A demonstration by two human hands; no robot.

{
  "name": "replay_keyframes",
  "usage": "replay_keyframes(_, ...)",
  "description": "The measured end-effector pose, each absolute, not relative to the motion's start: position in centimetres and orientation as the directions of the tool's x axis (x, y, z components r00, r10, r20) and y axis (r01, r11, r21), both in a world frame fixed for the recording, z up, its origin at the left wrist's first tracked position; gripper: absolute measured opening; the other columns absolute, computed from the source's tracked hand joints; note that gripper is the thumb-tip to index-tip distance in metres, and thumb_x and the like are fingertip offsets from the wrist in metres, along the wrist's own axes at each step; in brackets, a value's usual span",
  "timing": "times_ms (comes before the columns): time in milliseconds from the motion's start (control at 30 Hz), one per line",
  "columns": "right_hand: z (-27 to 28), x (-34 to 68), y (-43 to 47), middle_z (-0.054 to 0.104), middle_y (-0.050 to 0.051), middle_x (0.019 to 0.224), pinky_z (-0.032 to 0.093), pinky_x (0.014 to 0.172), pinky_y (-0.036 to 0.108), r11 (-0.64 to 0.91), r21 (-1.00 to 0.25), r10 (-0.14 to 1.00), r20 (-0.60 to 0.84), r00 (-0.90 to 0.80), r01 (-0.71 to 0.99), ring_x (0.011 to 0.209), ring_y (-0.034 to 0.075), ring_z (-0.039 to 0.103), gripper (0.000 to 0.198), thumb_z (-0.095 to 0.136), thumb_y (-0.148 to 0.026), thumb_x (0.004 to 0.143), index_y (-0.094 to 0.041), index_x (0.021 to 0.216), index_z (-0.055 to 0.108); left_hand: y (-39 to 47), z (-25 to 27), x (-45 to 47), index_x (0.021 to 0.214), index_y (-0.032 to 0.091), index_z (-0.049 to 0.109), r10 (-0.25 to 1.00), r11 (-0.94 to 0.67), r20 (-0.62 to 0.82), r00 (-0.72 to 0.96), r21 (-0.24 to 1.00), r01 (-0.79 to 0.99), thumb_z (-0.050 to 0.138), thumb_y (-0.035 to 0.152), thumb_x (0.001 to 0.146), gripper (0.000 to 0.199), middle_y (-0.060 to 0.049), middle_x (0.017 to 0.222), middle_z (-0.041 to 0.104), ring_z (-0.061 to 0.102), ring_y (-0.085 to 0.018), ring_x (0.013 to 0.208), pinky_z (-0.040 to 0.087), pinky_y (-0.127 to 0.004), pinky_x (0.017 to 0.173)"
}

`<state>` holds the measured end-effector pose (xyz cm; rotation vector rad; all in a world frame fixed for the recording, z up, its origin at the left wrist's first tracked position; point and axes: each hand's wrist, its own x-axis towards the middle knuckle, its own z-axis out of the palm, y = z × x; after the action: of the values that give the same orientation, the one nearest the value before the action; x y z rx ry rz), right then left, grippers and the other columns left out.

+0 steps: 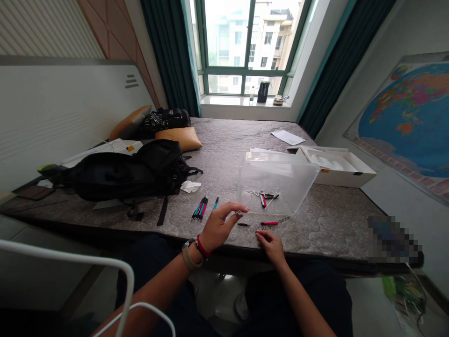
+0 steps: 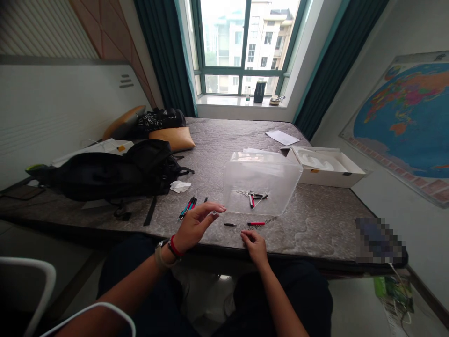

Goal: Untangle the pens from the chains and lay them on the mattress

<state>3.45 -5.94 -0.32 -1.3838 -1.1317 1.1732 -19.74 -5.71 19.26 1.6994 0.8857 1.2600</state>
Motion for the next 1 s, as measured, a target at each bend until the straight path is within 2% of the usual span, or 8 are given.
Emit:
replay_keyframes(133,0.3,3.2,-5.5,0.071,0.007,0.075,0.051,0.056,0.028,-0.151,-0.989,0.979,-0.150,0.139,-0.001,0.068,0.020,0.065,0.044,0.079,-0.051,0.062,-0.016,0.089,0.076,-4.6,14.6,-20.1,0.097,0.016,0.068,0.925,-0.261,0.215,0.313,0.959,0.114,0.060,0.031,0.088,0.020,-0.009,0.101,0.070,0.064,-0.019,0.093,0.051,-0.031,0.085)
replay_keyframes(267,1.3,2.3,-4.3,0.071,0.006,0.074,0.050,0.055,0.025,-0.163,-0.986,0.981,-0.167,0.098,-0.042,0.068,0.018,0.065,0.042,0.079,-0.049,0.063,-0.015,0.088,0.075,-3.9,8.1,-19.4,0.091,0.015,0.065,0.951,-0.126,0.056,0.304,0.968,0.216,0.056,0.021,0.083,0.013,-0.006,0.085,0.069,0.063,-0.015,0.075,0.048,-0.025,0.066)
replay_keyframes(367,1.4,1.8,-3.5,0.071,0.005,0.073,0.050,0.055,0.025,-0.146,-0.989,0.984,-0.149,0.093,-0.033,0.067,0.018,0.065,0.040,0.078,-0.049,0.063,-0.015,0.086,0.074,-3.4,4.6,-18.2,0.079,0.017,0.057,0.979,-0.128,0.082,0.188,0.959,0.252,0.048,0.012,0.078,0.011,0.000,0.071,0.062,0.057,-0.012,0.066,0.044,-0.024,0.064)
replay_keyframes(500,0.5,1.8,-3.1,0.066,0.002,0.067,0.051,0.050,0.027,-0.144,-0.989,0.984,-0.148,0.101,-0.045,0.060,0.018,0.064,0.038,0.077,-0.049,0.063,-0.016,0.079,0.069,-2.1,2.7,-17.2,0.078,0.018,0.053,0.993,-0.114,0.105,0.054,0.964,0.238,0.047,0.014,0.076,0.008,0.002,0.068,0.058,0.053,-0.013,0.063,0.040,-0.023,0.062)
replay_keyframes(700,0.2,2.4,-3.6,0.065,0.001,0.069,0.052,0.051,0.026,-0.166,-0.976,0.981,-0.178,0.078,-0.140,0.057,0.015,0.062,0.038,0.077,-0.048,0.062,-0.017,0.076,0.061,-0.5,1.5,-17.7,0.078,0.017,0.053,0.984,-0.175,0.177,0.021,0.935,0.308,0.054,0.019,0.075,0.003,0.004,0.066,0.052,0.045,-0.010,0.058,0.036,-0.022,0.058)
replay_keyframes(800,0.5,2.7,-3.7,0.064,-0.001,0.069,0.050,0.049,0.023,-0.163,-0.960,0.978,-0.187,0.089,-0.229,0.053,0.012,0.059,0.036,0.076,-0.042,0.063,-0.018,0.084,0.060,-0.2,0.9,-18.1,0.080,0.017,0.053,0.980,-0.170,0.192,-0.058,0.947,0.272,0.058,0.027,0.079,0.011,0.005,0.066,0.049,0.041,-0.009,0.056,0.034,-0.021,0.056)
replay_keyframes(900,0.7,2.8,-3.5,0.057,-0.006,0.060,0.040,0.041,0.018,-0.158,-0.949,0.979,-0.186,0.079,-0.275,0.043,0.007,0.045,0.030,0.067,-0.035,0.069,-0.018,0.094,0.062,-0.2,0.4,-18.3,0.072,0.018,0.048,0.982,-0.119,0.140,-0.127,0.979,0.166,0.056,0.042,0.085,0.028,0.006,0.060,0.043,0.039,-0.009,0.054,0.034,-0.022,0.055)
replay_keyframes(1000,0.8,2.5,-3.0,0.053,-0.006,0.059,0.040,0.041,0.019,-0.190,-0.945,0.977,-0.209,0.043,-0.267,0.043,0.006,0.041,0.024,0.059,-0.032,0.071,-0.018,0.088,0.067,-0.2,0.0,-18.2,0.065,0.019,0.044,0.989,-0.055,0.065,-0.133,0.995,0.081,0.048,0.053,0.089,0.042,0.006,0.053,0.039,0.036,-0.009,0.049,0.031,-0.023,0.051)
